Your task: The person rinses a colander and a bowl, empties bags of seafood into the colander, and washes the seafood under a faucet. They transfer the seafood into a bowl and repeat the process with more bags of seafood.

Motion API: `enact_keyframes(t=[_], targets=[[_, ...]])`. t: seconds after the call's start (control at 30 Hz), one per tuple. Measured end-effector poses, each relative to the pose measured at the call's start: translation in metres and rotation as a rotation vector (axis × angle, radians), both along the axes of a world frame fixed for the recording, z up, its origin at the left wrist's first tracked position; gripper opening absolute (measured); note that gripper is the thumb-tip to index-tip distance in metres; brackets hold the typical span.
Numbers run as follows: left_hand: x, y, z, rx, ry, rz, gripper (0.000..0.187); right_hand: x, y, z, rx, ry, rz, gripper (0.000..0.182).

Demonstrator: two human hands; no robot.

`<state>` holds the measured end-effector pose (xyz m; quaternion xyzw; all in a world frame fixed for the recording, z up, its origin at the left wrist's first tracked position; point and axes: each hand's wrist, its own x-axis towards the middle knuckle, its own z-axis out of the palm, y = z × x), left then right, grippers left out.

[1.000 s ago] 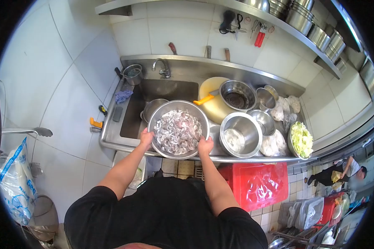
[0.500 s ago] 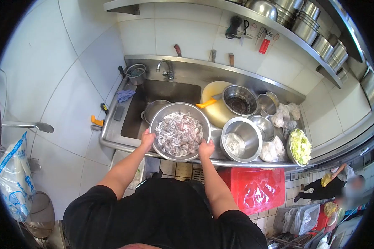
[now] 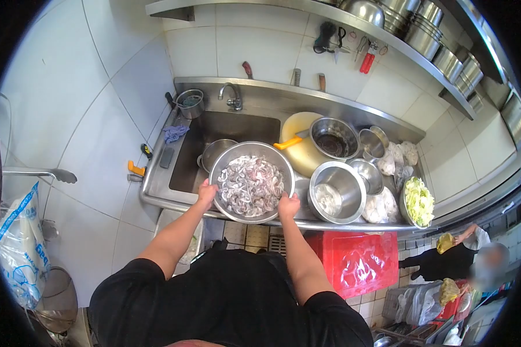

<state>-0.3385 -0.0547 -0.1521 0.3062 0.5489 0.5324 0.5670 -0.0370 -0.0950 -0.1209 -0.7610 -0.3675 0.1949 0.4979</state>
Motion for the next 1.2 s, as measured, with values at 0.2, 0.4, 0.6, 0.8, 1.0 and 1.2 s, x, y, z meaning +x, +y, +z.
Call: enact_keyframes(t=[0.2,0.4,0.6,0.8,1.0,1.2], targets=[[-0.002,-0.001,0.009,-0.01,-0.018,-0.028,0.045,-0.005,-0.002,0.012,-0.047,-0.028,-0.002,0.03],[-0.003,0.002,0.001,-0.008,-0.057,-0.004,0.041,-0.012,-0.007,0.034,-0.051,-0.008,0.005,0.03],[-0.005,0.002,0.002,-0.021,-0.028,-0.032,0.043,-0.005,0.001,0.007,0.001,0.086,0.02,0.028],[-0.004,0.003,0.0,0.009,-0.071,-0.025,0.041,-0.002,0.007,-0.001,-0.013,0.078,0.022,0.027],[-0.004,0.003,-0.001,-0.002,-0.056,-0.012,0.041,-0.007,0.002,0.017,-0.032,0.073,0.036,0.025],[-0.007,0.007,-0.016,-0.034,-0.102,-0.001,0.044,-0.005,0.001,0.007,0.024,0.103,0.048,0.023]])
